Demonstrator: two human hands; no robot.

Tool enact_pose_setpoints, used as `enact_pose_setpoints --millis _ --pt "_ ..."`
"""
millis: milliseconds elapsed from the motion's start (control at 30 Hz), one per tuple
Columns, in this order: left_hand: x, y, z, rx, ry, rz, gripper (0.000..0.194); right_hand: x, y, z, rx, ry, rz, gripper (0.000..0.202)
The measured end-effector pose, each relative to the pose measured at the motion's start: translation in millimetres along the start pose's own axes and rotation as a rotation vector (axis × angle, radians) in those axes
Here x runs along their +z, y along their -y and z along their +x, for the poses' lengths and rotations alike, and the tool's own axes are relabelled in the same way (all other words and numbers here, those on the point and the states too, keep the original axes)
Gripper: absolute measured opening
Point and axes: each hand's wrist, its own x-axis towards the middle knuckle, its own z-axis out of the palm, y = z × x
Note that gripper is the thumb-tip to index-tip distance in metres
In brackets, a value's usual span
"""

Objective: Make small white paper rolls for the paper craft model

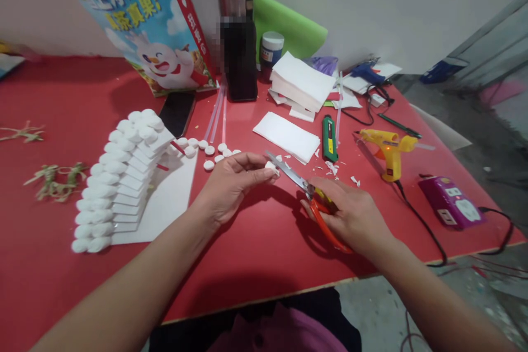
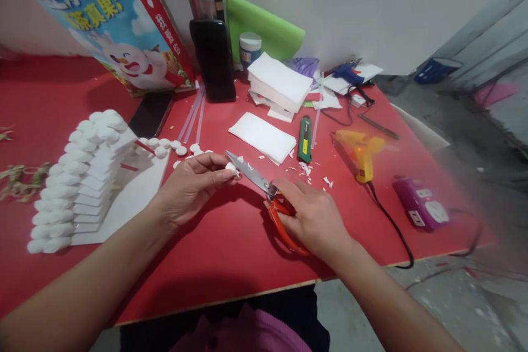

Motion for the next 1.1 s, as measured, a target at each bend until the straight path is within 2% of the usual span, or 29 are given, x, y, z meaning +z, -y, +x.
enact_pose_setpoints --millis 133,267,333,500,700,900,1100 --pt "-1.2 -1.2 -0.5 -0.016 0.053 0.034 0.022 -10.2 -0.5 1.2 0.033 -0.039 0.037 0.024" --pt "-2.9 -1.3 -0.5 -0.007 0.099 -0.004 0.03 -22.7 -1.0 2.8 0.144 0.087 0.07 0.039" --pt "-3.7 -1.3 0.2 -0.026 0.12 -0.048 0.032 -25.2 -1.6 2.5 0.173 0.107 0.087 0.044" --pt "-3.7 -0.6 2.3 -0.119 0.104 -0.143 0.027 -22.1 0.9 2.2 0.12 0.061 0.155 0.057" --pt "-1.8 0.6 2.6 -0.092 0.076 -0.148 0.033 -12.1 12.1 11.5 0.121 0.118 0.084 0.074" --pt "0.5 0.7 0.4 -0.059 0.069 -0.095 0.026 -4.5 19.4 19.4 0.12 0.118 0.036 0.066" --pt "0.8 -0.2 -0.2 -0.041 0.046 -0.085 0.027 -5.6 21.8 19.9 0.173 0.215 0.141 0.059"
